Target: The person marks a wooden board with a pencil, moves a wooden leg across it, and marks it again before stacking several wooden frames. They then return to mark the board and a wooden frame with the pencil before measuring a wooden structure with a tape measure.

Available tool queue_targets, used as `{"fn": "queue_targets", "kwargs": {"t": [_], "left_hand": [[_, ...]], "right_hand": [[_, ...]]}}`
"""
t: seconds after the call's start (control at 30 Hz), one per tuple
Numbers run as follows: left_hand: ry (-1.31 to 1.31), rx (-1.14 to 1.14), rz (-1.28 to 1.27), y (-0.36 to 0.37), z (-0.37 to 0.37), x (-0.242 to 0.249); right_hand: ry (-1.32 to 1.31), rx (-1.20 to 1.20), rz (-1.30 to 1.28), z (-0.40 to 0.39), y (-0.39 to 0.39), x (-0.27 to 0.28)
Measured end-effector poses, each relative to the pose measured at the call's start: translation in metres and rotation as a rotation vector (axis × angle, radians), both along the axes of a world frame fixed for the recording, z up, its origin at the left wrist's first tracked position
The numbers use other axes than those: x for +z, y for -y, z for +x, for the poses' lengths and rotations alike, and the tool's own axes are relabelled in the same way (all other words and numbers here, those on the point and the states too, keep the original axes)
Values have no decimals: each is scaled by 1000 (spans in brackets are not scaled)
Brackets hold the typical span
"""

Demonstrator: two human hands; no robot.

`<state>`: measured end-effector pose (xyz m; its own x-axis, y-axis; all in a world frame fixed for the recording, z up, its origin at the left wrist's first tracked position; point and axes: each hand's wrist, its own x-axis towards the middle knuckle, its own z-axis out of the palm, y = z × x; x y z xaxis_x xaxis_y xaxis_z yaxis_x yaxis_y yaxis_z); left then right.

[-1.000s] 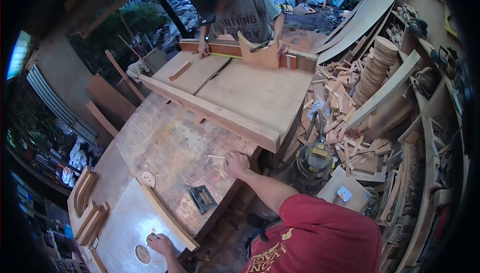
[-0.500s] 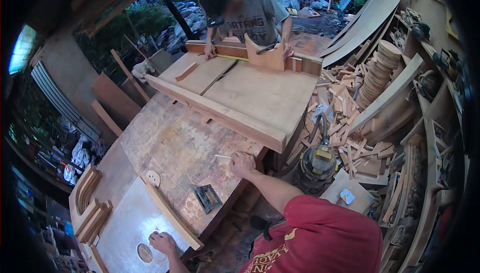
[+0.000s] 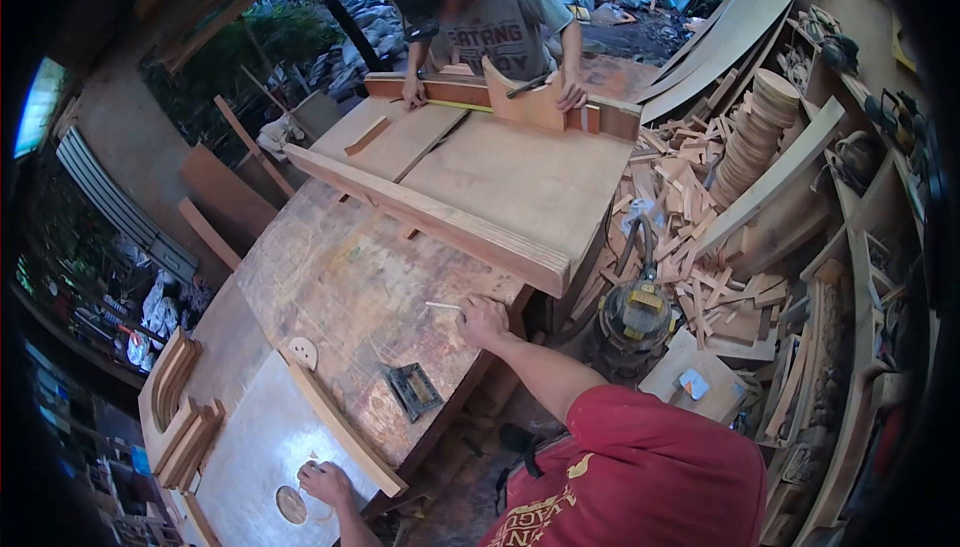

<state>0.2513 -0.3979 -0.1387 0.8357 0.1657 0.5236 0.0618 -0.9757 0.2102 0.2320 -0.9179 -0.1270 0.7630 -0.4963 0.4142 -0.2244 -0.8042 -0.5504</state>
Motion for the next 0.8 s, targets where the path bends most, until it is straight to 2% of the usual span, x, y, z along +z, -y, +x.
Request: {"fn": "queue_targets", "kwargs": {"t": [0.8], "left_hand": [[-10,26,40,-1,1,0]], "right_hand": [[-5,-7,48,0,-2,1]]}}
